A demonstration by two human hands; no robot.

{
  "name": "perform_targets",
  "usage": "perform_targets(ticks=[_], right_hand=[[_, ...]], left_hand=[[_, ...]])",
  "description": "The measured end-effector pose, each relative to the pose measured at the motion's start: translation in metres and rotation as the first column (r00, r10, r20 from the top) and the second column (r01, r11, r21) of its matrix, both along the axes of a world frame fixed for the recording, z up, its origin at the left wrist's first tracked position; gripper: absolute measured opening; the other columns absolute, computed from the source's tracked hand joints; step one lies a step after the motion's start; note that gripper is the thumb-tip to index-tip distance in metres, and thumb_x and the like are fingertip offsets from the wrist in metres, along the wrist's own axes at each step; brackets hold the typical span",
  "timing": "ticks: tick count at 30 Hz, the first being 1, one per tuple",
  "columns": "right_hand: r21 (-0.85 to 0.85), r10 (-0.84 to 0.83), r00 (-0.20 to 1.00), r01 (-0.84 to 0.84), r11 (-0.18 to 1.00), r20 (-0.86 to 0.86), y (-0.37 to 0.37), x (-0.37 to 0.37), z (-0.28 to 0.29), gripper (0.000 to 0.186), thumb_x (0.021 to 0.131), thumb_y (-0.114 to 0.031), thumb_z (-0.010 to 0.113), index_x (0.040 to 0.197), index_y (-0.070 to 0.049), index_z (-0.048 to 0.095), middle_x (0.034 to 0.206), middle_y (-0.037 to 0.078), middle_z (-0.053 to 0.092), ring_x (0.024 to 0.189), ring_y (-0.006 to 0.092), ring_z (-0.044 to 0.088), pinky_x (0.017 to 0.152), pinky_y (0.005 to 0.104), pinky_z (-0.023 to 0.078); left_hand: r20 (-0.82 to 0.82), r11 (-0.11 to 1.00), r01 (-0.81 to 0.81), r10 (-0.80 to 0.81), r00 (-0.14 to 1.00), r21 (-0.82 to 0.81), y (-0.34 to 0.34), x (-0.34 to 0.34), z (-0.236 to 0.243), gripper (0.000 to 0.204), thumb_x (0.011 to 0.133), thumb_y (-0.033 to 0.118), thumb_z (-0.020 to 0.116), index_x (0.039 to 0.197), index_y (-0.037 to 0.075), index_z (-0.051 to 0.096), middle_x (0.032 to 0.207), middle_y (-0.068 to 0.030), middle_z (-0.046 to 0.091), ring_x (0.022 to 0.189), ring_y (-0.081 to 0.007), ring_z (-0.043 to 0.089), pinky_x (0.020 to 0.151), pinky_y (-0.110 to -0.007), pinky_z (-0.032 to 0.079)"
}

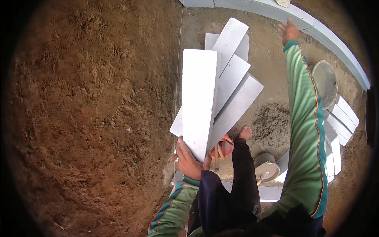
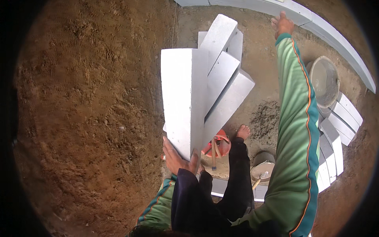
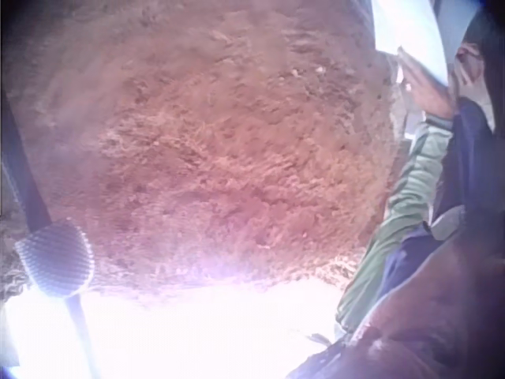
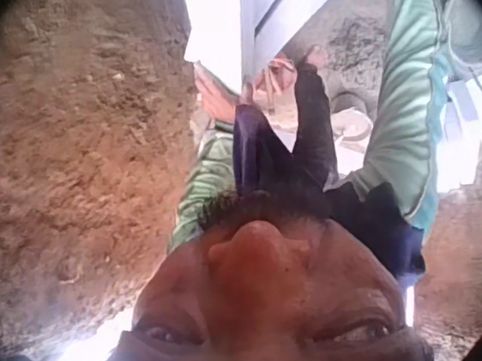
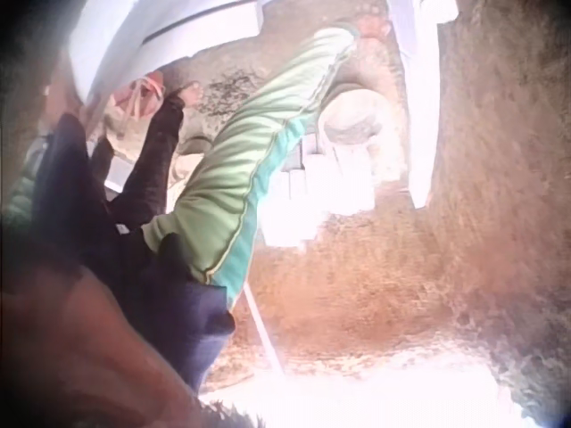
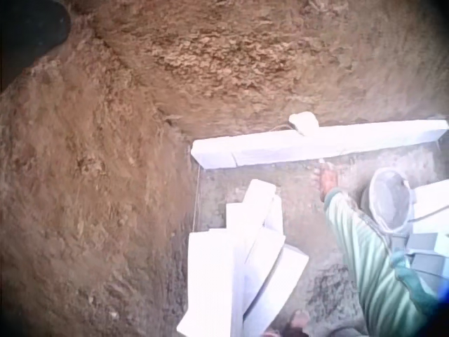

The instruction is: The person measures a layout in a dirt trench, applies mortar to large white blocks using a trowel, and positions the blocks along a guide string to build a structure.

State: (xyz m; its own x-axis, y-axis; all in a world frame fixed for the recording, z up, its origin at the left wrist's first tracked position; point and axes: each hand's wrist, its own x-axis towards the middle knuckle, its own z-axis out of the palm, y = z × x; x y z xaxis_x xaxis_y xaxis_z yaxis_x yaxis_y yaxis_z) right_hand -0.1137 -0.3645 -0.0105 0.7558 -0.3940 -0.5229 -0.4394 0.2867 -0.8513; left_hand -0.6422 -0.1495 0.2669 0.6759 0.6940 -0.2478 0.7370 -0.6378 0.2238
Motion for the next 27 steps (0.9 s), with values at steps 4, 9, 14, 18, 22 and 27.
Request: perform_targets(ticks=[4, 9, 14, 18, 22, 27], right_hand=[[-0.122, 0.253, 0.958, -0.269, 0.955, -0.136, -0.001, -0.168, -0.013, 0.051, 0.100, -0.039, 0.064, 0.136, -0.004, 0.057, 0.104, 0.008, 0.070, 0.095, 0.0184, 0.066, 0.072, 0.0329, 0.053], [-0.033, 0.138, 0.920, -0.161, 0.986, -0.366, -0.013, -0.383, 0.030, 0.041, 0.102, -0.032, 0.062, 0.130, -0.003, 0.061, 0.107, 0.006, 0.068, 0.091, 0.0155, 0.063, 0.075, 0.0316, 0.052], [0.166, 0.384, 0.829, -0.346, 0.924, -0.407, 0.047, -0.534, 0.152, 0.045, 0.104, -0.028, 0.060, 0.140, -0.002, 0.053, 0.127, 0.010, 0.061, 0.111, 0.0182, 0.061, 0.088, 0.0339, 0.053], [0.266, 0.542, 0.823, -0.491, 0.830, -0.169, 0.077, -0.574, 0.207, 0.049, 0.104, -0.027, 0.061, 0.143, -0.001, 0.050, 0.139, 0.015, 0.054, 0.121, 0.0198, 0.057, 0.097, 0.0357, 0.051], [0.040, 0.605, 0.796, -0.605, 0.795, 0.006, 0.096, -0.515, 0.229, 0.053, 0.100, -0.015, 0.063, 0.148, -0.001, 0.045, 0.143, 0.016, 0.050, 0.123, 0.0241, 0.055, 0.101, 0.0381, 0.048], [-0.861, 0.974, 0.223, -0.487, 0.145, 0.038, 0.103, -0.441, 0.277, 0.075, 0.085, -0.006, 0.067, 0.155, -0.012, 0.040, 0.150, 0.022, 0.040, 0.136, 0.0398, 0.044, 0.108, 0.0446, 0.044]], left_hand=[[0.099, 0.990, 0.130, -0.124, 0.987, -0.054, 0.011, 0.000, 0.005, 0.112, 0.070, 0.027, 0.081, 0.158, -0.004, 0.020, 0.140, -0.0324, 0.046, 0.119, -0.0508, 0.055, 0.094, -0.054, 0.049], [0.071, 0.986, 0.163, -0.160, 0.985, -0.036, 0.014, -0.001, 0.007, 0.110, 0.074, 0.028, 0.079, 0.158, -0.006, 0.017, 0.135, -0.0320, 0.047, 0.113, -0.0498, 0.057, 0.089, -0.052, 0.051], [0.069, 0.985, 0.165, -0.161, 0.984, -0.052, 0.014, -0.008, 0.004, 0.110, 0.074, 0.030, 0.079, 0.159, -0.004, 0.017, 0.136, -0.0305, 0.045, 0.112, -0.0479, 0.058, 0.088, -0.051, 0.052], [0.099, 0.980, 0.194, -0.189, 0.977, -0.042, 0.016, -0.010, 0.001, 0.114, 0.073, 0.030, 0.081, 0.160, -0.001, 0.013, 0.137, -0.0291, 0.045, 0.114, -0.0469, 0.057, 0.089, -0.052, 0.052], [0.074, 0.983, 0.165, -0.159, 0.985, -0.087, 0.018, -0.008, 0.005, 0.118, 0.070, 0.033, 0.083, 0.161, 0.000, 0.014, 0.142, -0.0271, 0.043, 0.119, -0.0440, 0.055, 0.098, -0.053, 0.047], [0.200, 0.984, 0.177, -0.172, 0.965, -0.008, 0.014, -0.033, 0.031, 0.108, 0.075, 0.035, 0.081, 0.158, 0.000, 0.021, 0.153, -0.0275, 0.035, 0.138, -0.0452, 0.040, 0.111, -0.061, 0.028]])
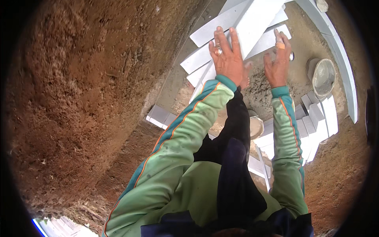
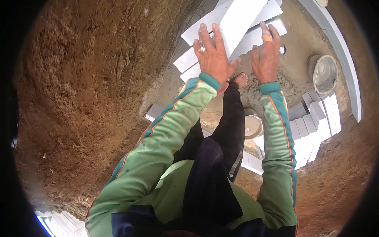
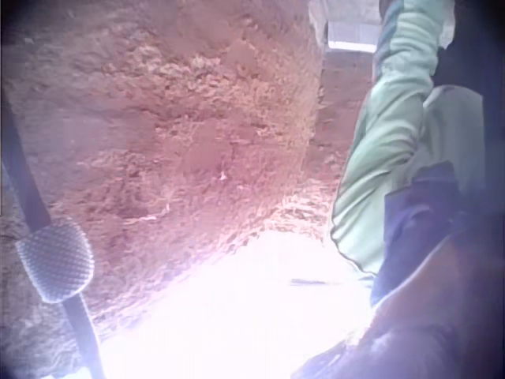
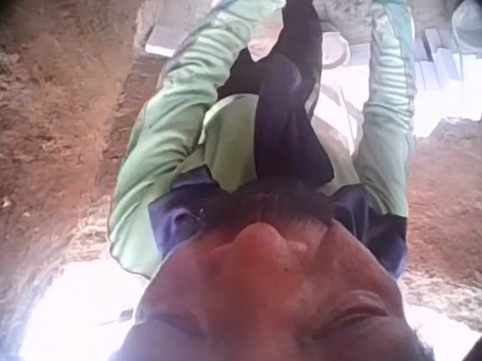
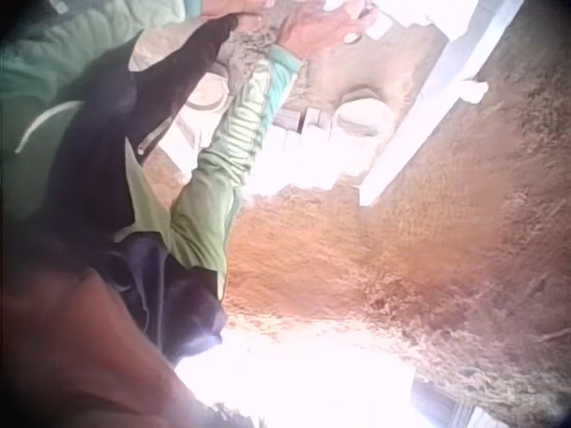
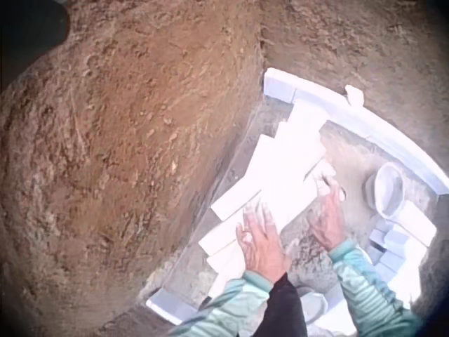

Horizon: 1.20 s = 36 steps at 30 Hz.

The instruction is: The person measures a layout in a dirt trench, applies mortar to large white blocks using a trowel, and positions the blocks along a guide string to build a structure.

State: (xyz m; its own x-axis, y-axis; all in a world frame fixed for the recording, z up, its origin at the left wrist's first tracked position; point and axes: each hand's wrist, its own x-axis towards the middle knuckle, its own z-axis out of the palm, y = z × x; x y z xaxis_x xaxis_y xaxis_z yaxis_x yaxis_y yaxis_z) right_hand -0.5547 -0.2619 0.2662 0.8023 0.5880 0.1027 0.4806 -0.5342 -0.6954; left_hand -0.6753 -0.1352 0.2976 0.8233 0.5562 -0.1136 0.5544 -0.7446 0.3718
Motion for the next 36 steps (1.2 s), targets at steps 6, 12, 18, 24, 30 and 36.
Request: perform_targets(ticks=[6, 12, 18, 24, 30, 36], right_hand=[[-0.119, 0.006, 0.997, -0.016, 0.993, -0.082, 0.018, 0.005, 0.031, 0.078, 0.087, -0.013, 0.071, 0.157, -0.010, 0.035, 0.152, 0.028, 0.035, 0.143, 0.0439, 0.034, 0.113, 0.0472, 0.039], [0.034, -0.294, 0.754, 0.386, 0.922, -0.587, 0.069, -0.004, 0.026, 0.127, 0.080, -0.038, 0.088, 0.158, 0.007, -0.002, 0.151, 0.036, 0.031, 0.134, 0.0431, 0.046, 0.089, 0.0579, 0.055], [0.223, -0.378, 0.761, 0.553, 0.803, -0.527, 0.105, -0.024, -0.039, 0.120, 0.071, -0.024, 0.092, 0.153, 0.014, 0.012, 0.140, 0.025, 0.048, 0.128, 0.0308, 0.052, 0.109, 0.0374, 0.042], [0.052, -0.460, 0.770, 0.534, 0.844, -0.442, 0.111, -0.038, -0.019, 0.125, 0.069, -0.033, 0.091, 0.154, 0.013, 0.012, 0.147, 0.032, 0.041, 0.134, 0.0373, 0.049, 0.112, 0.0412, 0.040], [-0.025, -0.514, 0.808, 0.530, 0.847, -0.286, 0.110, -0.060, -0.027, 0.125, 0.065, -0.031, 0.090, 0.152, 0.016, 0.013, 0.139, 0.036, 0.050, 0.127, 0.0425, 0.055, 0.111, 0.0400, 0.042], [-0.062, -0.557, 0.712, 0.591, 0.804, -0.428, 0.112, -0.057, -0.007, 0.117, 0.060, -0.019, 0.091, 0.147, 0.016, 0.021, 0.131, 0.030, 0.056, 0.117, 0.0373, 0.061, 0.104, 0.0394, 0.048]], left_hand=[[0.166, 0.843, 0.075, 0.018, 0.986, -0.533, -0.070, -0.196, 0.062, 0.080, 0.080, 0.034, 0.077, 0.144, -0.002, 0.044, 0.153, -0.0263, 0.035, 0.139, -0.0445, 0.041, 0.115, -0.054, 0.029], [-0.121, 0.759, -0.434, 0.434, 0.893, -0.485, -0.049, -0.275, 0.061, 0.108, 0.070, 0.030, 0.088, 0.150, -0.005, 0.025, 0.149, -0.0278, 0.037, 0.139, -0.0436, 0.040, 0.114, -0.056, 0.030], [-0.284, 0.896, -0.306, 0.218, 0.934, -0.320, -0.011, -0.187, 0.026, 0.108, 0.066, 0.037, 0.090, 0.148, -0.001, 0.030, 0.144, -0.0223, 0.043, 0.137, -0.0409, 0.042, 0.107, -0.059, 0.035], [-0.328, 0.951, -0.277, 0.219, 0.919, -0.141, -0.016, -0.175, -0.007, 0.091, 0.066, 0.033, 0.087, 0.138, 0.003, 0.040, 0.140, -0.0166, 0.048, 0.130, -0.0341, 0.049, 0.101, -0.056, 0.039], [-0.256, 0.940, -0.224, 0.158, 0.954, -0.256, -0.004, -0.176, -0.004, 0.093, 0.067, 0.032, 0.087, 0.140, 0.001, 0.038, 0.139, -0.0175, 0.049, 0.124, -0.0360, 0.056, 0.105, -0.057, 0.042], [-0.252, 0.934, -0.184, 0.106, 0.962, -0.308, -0.007, -0.178, -0.006, 0.095, 0.067, 0.031, 0.087, 0.142, 0.001, 0.037, 0.139, -0.0189, 0.050, 0.122, -0.0369, 0.059, 0.102, -0.054, 0.046]])
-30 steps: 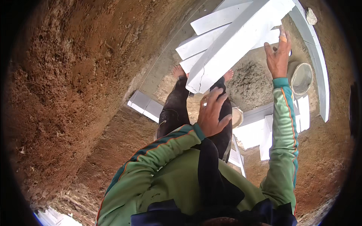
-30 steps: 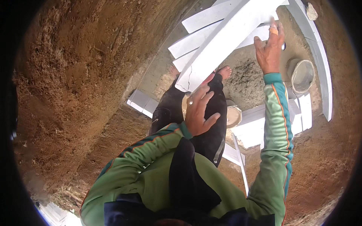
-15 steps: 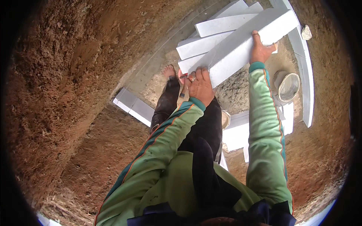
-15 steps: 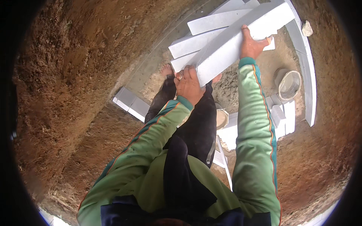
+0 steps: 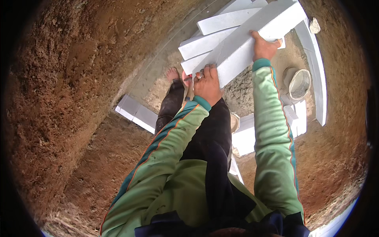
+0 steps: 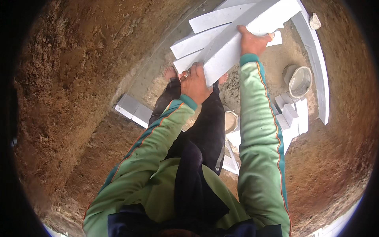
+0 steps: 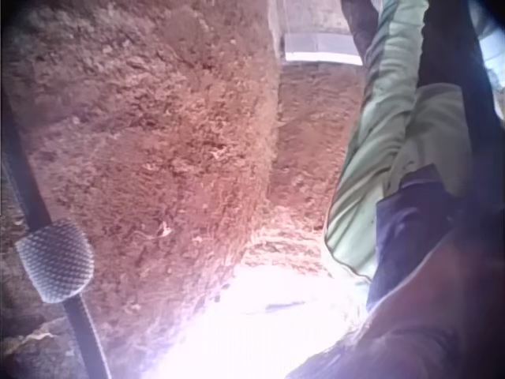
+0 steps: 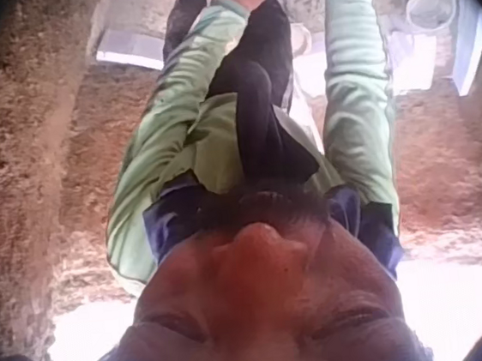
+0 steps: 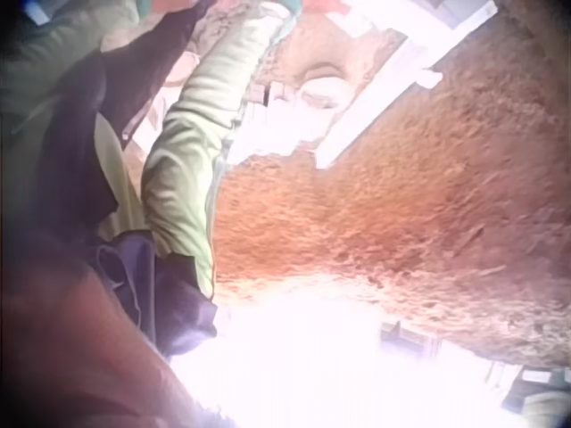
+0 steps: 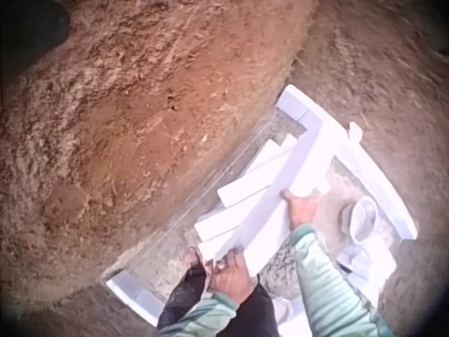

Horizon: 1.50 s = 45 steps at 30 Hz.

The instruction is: The person measures a layout in a dirt trench, applies mortar to large white blocks using a trowel, and positions the blocks along a guide string to build a structure.

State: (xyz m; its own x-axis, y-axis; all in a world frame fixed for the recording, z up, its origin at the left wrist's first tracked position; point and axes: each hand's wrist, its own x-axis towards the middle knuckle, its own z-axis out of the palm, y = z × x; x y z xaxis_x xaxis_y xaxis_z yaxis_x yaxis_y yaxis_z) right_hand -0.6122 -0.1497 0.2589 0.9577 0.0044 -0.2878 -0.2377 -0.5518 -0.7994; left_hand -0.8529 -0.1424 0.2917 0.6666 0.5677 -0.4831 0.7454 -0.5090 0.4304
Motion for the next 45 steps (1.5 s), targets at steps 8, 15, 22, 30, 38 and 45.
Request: perform_targets(ticks=[8, 15, 22, 30, 38, 45], right_hand=[[0.200, -0.100, 0.994, 0.090, 0.976, 0.042, -0.066, -0.022, 0.031, 0.087, 0.065, -0.006, 0.086, 0.136, 0.008, 0.040, 0.118, 0.018, 0.061, 0.103, 0.0290, 0.064, 0.091, 0.0396, 0.053], [0.348, -0.156, 0.960, 0.231, 0.908, -0.232, -0.174, -0.025, 0.085, 0.074, 0.072, 0.002, 0.078, 0.138, 0.001, 0.045, 0.119, 0.016, 0.060, 0.107, 0.0275, 0.061, 0.094, 0.0380, 0.051], [0.200, -0.229, 0.898, 0.320, 0.926, -0.375, -0.262, 0.005, 0.088, 0.079, 0.075, -0.001, 0.076, 0.144, 0.004, 0.039, 0.122, 0.018, 0.060, 0.110, 0.0299, 0.061, 0.095, 0.0406, 0.051], [0.036, -0.224, 0.903, 0.254, 0.966, -0.366, -0.339, 0.057, 0.001, 0.085, 0.073, -0.001, 0.077, 0.147, 0.006, 0.036, 0.125, 0.019, 0.059, 0.107, 0.0305, 0.063, 0.092, 0.0397, 0.053], [-0.076, -0.106, 0.938, 0.086, 0.993, -0.331, -0.393, 0.108, -0.137, 0.103, 0.068, -0.003, 0.081, 0.153, 0.010, 0.024, 0.124, 0.021, 0.060, 0.108, 0.0300, 0.064, 0.090, 0.0378, 0.055], [-0.228, -0.035, 0.958, -0.033, 0.973, -0.284, -0.443, 0.153, -0.240, 0.104, 0.064, -0.016, 0.087, 0.147, 0.015, 0.032, 0.124, 0.022, 0.062, 0.105, 0.0295, 0.066, 0.089, 0.0363, 0.055]], left_hand=[[0.034, 0.987, 0.156, -0.157, 0.987, 0.040, -0.045, -0.024, 0.044, 0.099, 0.071, 0.031, 0.086, 0.149, 0.000, 0.034, 0.144, -0.0217, 0.044, 0.131, -0.0379, 0.050, 0.109, -0.054, 0.037], [0.283, 0.961, -0.067, 0.145, 0.948, -0.270, -0.025, -0.088, 0.068, 0.089, 0.084, 0.034, 0.078, 0.154, 0.003, 0.031, 0.147, -0.0213, 0.044, 0.131, -0.0405, 0.050, 0.109, -0.056, 0.041], [-0.604, -0.111, -0.682, 0.581, 0.546, -0.723, -0.110, -0.072, 0.025, 0.109, 0.086, 0.036, 0.080, 0.161, 0.008, 0.006, 0.149, -0.0135, 0.041, 0.131, -0.0283, 0.049, 0.097, -0.058, 0.051], [-0.632, -0.119, -0.744, 0.625, 0.459, -0.658, -0.234, -0.020, -0.047, 0.047, 0.094, 0.024, 0.073, 0.132, 0.009, 0.050, 0.114, -0.0045, 0.060, 0.102, -0.0187, 0.063, 0.074, -0.041, 0.054], [-0.770, -0.214, -0.770, 0.411, 0.488, -0.602, -0.326, 0.024, -0.186, 0.078, 0.099, 0.032, 0.066, 0.162, 0.017, 0.023, 0.142, -0.0160, 0.052, 0.121, -0.0322, 0.056, 0.097, -0.051, 0.050], [-0.785, -0.204, -0.758, 0.201, 0.587, -0.619, -0.354, 0.105, -0.261, 0.085, 0.097, 0.038, 0.066, 0.164, 0.017, 0.019, 0.159, -0.0184, 0.035, 0.142, -0.0358, 0.038, 0.109, -0.054, 0.041]])
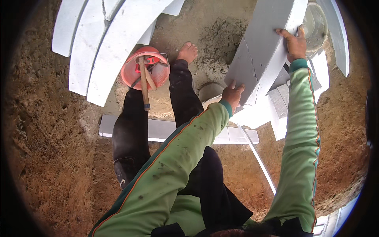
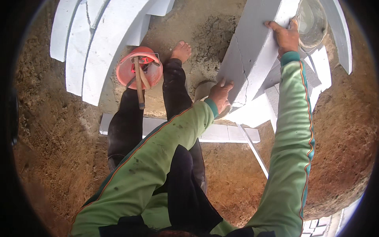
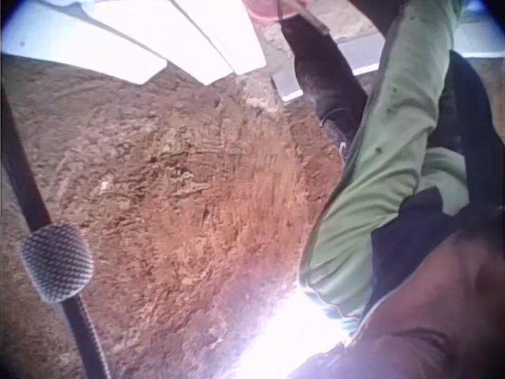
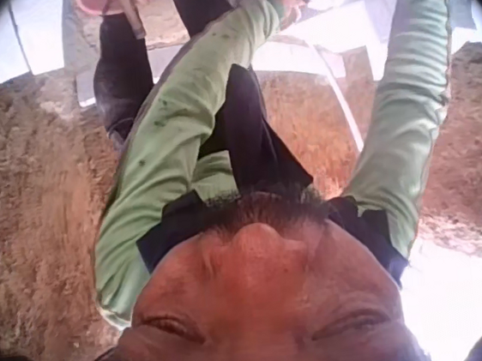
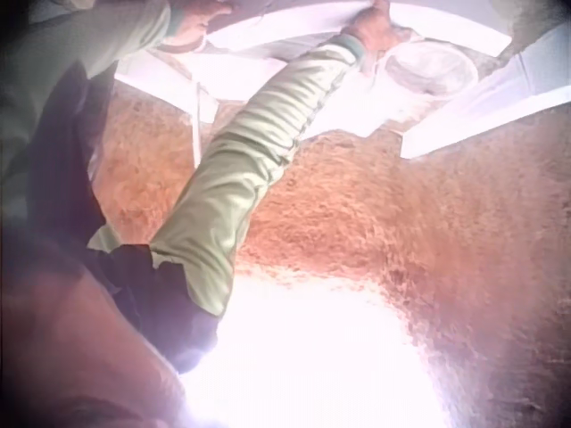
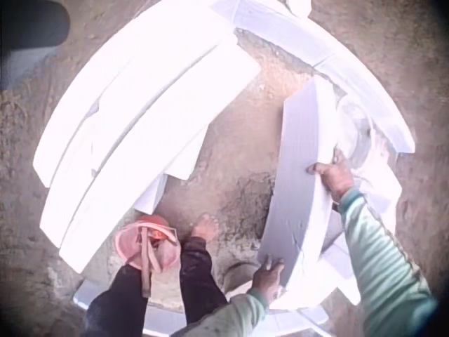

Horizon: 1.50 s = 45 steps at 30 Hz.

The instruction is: The person measures a layout in a dirt trench, applies mortar to large white blocks using a trowel, and positions the blocks along a guide string to build a structure.

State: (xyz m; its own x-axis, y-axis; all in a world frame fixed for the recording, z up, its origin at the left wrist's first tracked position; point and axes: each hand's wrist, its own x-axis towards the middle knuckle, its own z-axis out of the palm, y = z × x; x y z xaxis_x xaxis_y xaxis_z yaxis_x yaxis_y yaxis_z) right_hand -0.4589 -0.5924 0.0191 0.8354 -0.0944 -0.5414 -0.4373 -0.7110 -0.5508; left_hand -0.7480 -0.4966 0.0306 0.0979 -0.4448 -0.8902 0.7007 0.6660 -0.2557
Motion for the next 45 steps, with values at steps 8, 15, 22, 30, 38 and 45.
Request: perform_targets(ticks=[8, 15, 22, 30, 38, 45], right_hand=[[0.009, 0.133, 0.983, -0.136, 0.991, 0.129, 0.049, 0.001, -0.044, 0.089, 0.069, -0.015, 0.080, 0.148, -0.001, 0.043, 0.123, 0.019, 0.067, 0.108, 0.0299, 0.066, 0.093, 0.0385, 0.052], [-0.218, 0.197, 0.956, -0.150, 0.964, 0.217, 0.010, -0.019, -0.088, 0.095, 0.080, -0.043, 0.079, 0.152, 0.001, 0.037, 0.140, 0.022, 0.057, 0.127, 0.0317, 0.056, 0.109, 0.0413, 0.042], [-0.016, -0.047, 0.992, 0.049, 0.999, 0.117, -0.031, -0.050, -0.058, 0.100, 0.082, -0.060, 0.076, 0.146, 0.010, 0.044, 0.136, 0.026, 0.059, 0.123, 0.0319, 0.060, 0.107, 0.0392, 0.044], [0.065, -0.240, 0.917, 0.232, 0.971, 0.319, -0.009, -0.233, 0.091, 0.055, 0.109, -0.042, 0.042, 0.141, 0.000, 0.056, 0.120, 0.018, 0.066, 0.112, 0.0265, 0.063, 0.101, 0.0389, 0.048], [0.140, -0.517, 0.770, 0.598, 0.789, -0.372, 0.067, -0.528, 0.110, 0.044, 0.103, -0.032, 0.061, 0.136, -0.002, 0.061, 0.102, 0.005, 0.069, 0.090, 0.0133, 0.065, 0.075, 0.0276, 0.051], [0.021, -0.735, 0.586, 0.787, 0.617, -0.342, 0.121, -0.628, 0.126, 0.042, 0.100, -0.025, 0.065, 0.131, 0.001, 0.063, 0.101, 0.007, 0.069, 0.084, 0.0128, 0.062, 0.066, 0.0270, 0.049]], left_hand=[[-0.027, 0.995, -0.011, 0.014, 1.000, 0.099, -0.017, 0.022, -0.047, 0.084, 0.094, 0.029, 0.067, 0.162, 0.009, 0.023, 0.155, -0.0195, 0.044, 0.139, -0.0369, 0.047, 0.100, -0.055, 0.052], [-0.078, 0.999, 0.007, -0.003, 0.997, 0.049, -0.007, 0.027, -0.051, 0.088, 0.094, 0.034, 0.067, 0.163, 0.013, 0.018, 0.163, -0.0138, 0.032, 0.147, -0.0363, 0.035, 0.109, -0.059, 0.044], [0.307, 0.740, 0.237, -0.517, 0.799, 0.629, 0.041, -0.011, 0.000, 0.083, 0.091, 0.030, 0.071, 0.157, 0.003, 0.030, 0.158, -0.0240, 0.034, 0.146, -0.0399, 0.034, 0.104, -0.048, 0.049], [-0.232, -0.301, -0.144, -0.901, 0.366, 0.943, 0.283, -0.027, 0.115, 0.104, 0.074, 0.020, 0.082, 0.156, -0.006, 0.024, 0.161, -0.0368, 0.012, 0.152, -0.0520, 0.014, 0.121, -0.058, 0.018], [-0.563, -0.561, 0.061, -0.809, 0.173, 0.825, 0.359, -0.063, 0.075, 0.124, 0.068, 0.032, 0.087, 0.161, 0.001, 0.011, 0.165, -0.0314, 0.005, 0.154, -0.0497, 0.004, 0.120, -0.066, 0.006], [-0.529, -0.512, 0.131, -0.813, 0.245, 0.849, 0.380, -0.126, 0.121, 0.121, 0.073, 0.036, 0.087, 0.162, 0.001, 0.011, 0.166, -0.0295, 0.007, 0.155, -0.0455, 0.005, 0.121, -0.064, 0.006]])
